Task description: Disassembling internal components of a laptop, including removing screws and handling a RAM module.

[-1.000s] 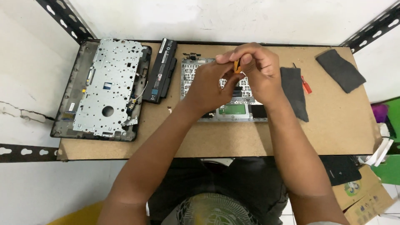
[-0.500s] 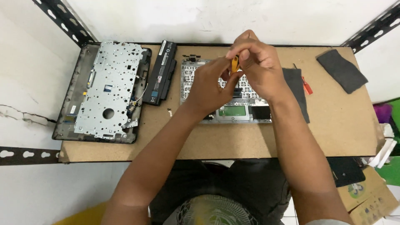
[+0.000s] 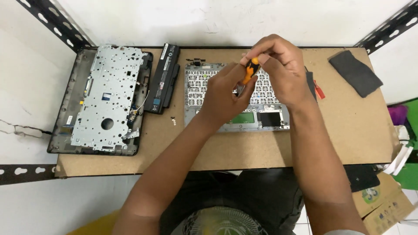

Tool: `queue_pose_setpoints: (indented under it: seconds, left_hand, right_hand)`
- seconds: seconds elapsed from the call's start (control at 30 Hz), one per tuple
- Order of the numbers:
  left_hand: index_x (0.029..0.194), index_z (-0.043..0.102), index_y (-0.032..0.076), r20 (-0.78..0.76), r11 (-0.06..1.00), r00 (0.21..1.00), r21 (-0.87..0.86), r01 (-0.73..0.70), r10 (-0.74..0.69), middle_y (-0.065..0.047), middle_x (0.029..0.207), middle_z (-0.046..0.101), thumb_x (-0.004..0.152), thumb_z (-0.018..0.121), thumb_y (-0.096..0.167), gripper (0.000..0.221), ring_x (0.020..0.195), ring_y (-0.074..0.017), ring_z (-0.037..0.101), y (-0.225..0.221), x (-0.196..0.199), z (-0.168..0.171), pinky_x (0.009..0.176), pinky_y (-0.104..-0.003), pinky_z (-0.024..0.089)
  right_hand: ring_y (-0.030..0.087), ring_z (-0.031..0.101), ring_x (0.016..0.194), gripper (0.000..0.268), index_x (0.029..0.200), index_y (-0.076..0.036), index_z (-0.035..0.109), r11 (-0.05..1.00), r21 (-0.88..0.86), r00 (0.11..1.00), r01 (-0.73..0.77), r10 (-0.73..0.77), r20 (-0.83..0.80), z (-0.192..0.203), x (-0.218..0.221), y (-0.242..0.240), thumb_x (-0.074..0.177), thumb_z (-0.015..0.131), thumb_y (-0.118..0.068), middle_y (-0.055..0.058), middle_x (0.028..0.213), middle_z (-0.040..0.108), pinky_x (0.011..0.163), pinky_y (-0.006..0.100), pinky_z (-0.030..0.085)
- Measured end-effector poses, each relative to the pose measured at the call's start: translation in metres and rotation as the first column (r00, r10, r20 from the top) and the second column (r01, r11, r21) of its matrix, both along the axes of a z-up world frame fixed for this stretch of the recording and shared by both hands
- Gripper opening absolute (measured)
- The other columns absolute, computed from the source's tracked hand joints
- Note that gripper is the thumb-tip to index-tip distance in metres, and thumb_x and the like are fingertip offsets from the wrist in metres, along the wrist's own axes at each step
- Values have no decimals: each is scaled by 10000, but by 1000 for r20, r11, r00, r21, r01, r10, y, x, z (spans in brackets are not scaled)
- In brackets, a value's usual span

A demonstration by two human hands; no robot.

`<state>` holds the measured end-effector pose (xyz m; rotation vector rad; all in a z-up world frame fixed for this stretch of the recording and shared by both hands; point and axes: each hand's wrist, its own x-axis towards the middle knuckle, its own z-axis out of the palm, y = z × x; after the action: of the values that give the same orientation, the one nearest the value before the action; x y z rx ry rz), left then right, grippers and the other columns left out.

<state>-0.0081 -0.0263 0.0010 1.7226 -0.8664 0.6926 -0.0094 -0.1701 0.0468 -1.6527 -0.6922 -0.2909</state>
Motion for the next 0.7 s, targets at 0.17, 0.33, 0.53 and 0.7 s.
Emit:
queue_pose_setpoints:
  seconds: [0.17, 0.33, 0.53, 0.7]
  left_hand:
    - [872, 517, 21, 38, 997, 999, -58, 41, -38, -85, 735, 476, 863, 570, -12, 63, 605, -191, 445, -6, -2, -4, 536, -295, 372]
    - [755, 451, 48, 33, 995, 999, -93, -30, 33, -56, 671, 436, 862, 584, 19, 173, 527, -166, 372, -5, -1, -9, 471, -285, 307]
    - [766, 456, 68, 29, 999, 999, -42, -13, 14, -37, 636, 447, 886, 599, 99, 189, 540, -169, 405, 8, -3, -10, 489, -305, 305]
    - [927, 572, 81, 16, 999, 999, -25, -48, 49, -40, 743, 572, 857, 666, 128, 126, 606, -157, 547, 12, -5, -9, 549, -289, 424]
  right_hand:
    - [146, 532, 781, 285, 873, -55, 589, 994, -43, 994, 104, -103, 24, 1, -8, 11, 948, 568, -329, 64, 834, 557, 648, 234, 474]
    - [128, 514, 754, 335, 1036, -79, 648, 993, -53, 994, 108, -107, 25, -2, -8, 14, 960, 515, -377, 65, 915, 453, 506, 197, 502]
    - [196, 649, 801, 472, 1123, 46, 576, 981, 33, 977, 193, -195, 85, -3, -9, 18, 856, 671, -332, 164, 968, 631, 699, 265, 557]
    - [208, 690, 925, 269, 959, -69, 542, 991, 65, 987, 115, -121, 108, -7, -9, 14, 853, 717, -243, 51, 857, 598, 1051, 377, 524]
